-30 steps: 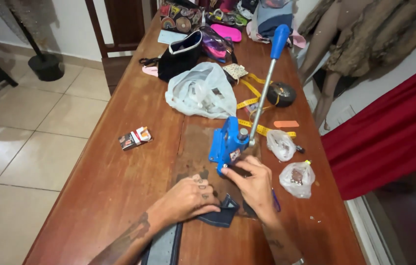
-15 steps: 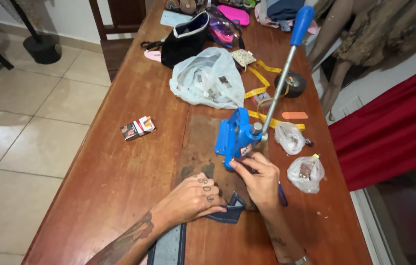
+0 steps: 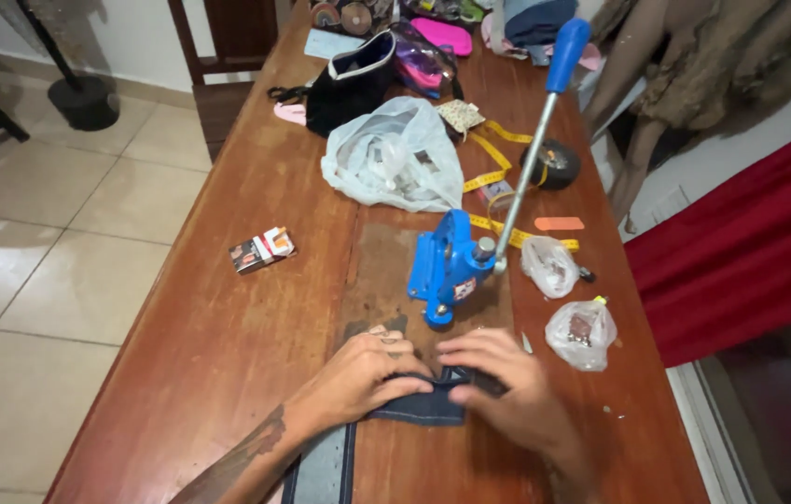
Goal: The person uses a blue manual rivet press to attach metal snap fasteners to a denim waistband. They position the fabric under the press, insert a snap, and operate the lever to set it, repeating the process for multiple snaps along the waistband.
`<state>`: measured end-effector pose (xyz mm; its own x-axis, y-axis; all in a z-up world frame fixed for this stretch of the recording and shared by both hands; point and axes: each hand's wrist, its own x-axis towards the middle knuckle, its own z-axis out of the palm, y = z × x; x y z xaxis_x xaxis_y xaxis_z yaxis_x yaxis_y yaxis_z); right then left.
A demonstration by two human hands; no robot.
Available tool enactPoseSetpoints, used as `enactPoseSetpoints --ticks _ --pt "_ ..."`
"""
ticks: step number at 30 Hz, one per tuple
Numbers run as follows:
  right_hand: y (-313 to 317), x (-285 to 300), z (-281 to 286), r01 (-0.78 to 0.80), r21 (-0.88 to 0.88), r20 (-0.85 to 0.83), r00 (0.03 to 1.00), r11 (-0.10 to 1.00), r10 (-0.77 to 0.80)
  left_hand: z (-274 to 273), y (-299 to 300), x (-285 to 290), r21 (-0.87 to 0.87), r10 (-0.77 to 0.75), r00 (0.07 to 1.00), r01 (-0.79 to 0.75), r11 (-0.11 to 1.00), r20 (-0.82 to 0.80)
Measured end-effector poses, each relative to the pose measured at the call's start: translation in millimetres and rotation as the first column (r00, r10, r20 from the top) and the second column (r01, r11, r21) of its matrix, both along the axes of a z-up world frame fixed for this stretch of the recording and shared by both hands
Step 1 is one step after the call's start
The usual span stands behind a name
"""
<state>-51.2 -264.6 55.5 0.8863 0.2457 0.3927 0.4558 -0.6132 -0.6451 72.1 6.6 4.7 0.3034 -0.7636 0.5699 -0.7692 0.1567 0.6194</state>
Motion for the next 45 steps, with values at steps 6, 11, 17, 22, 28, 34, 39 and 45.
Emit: enactPoseSetpoints --ticks 6,11,17,22,28,34,39,45 --pt "-17 3 -40 0.135 0.201 -0.34 0.939 0.97 -0.06 16 -11 4 0.121 0.096 0.925 -0.055 0.991 -0.366" --pt "1 7 -67 0.386 0.537 -0.518 0.853 0.75 -0.068 11 -15 -3 0.279 0.316 0.806 -0.195 0.94 -0.501" --pt "26 26 -44 0.628 0.636 -0.676 0.734 0.448 -0.069 25 -33 0 0.45 0.578 0.711 -0.397 0.8 -0.399" --pt "23 40 -42 0.599 0.669 -0.631 0.771 0.441 -0.091 36 -44 15 0.481 0.624 0.678 -0.429 0.765 -0.388" --pt "13 48 -63 0.562 0.713 -0.589 0.805 0.419 -0.075 26 -48 23 0.508 0.619 0.677 -0.399 0.764 -0.398" --pt "20 52 -60 0.585 0.709 -0.613 0.787 0.394 -0.064 20 -47 28 0.472 0.588 0.66 -0.376 0.797 -0.467" --pt "15 59 -67 0.549 0.737 -0.553 0.825 0.396 -0.114 30 -53 29 0.485 0.621 0.659 -0.413 0.771 -0.426" --pt "21 70 -59 0.545 0.756 -0.524 0.836 0.363 -0.163 61 -52 38 0.501 0.605 0.659 -0.375 0.78 -0.447"
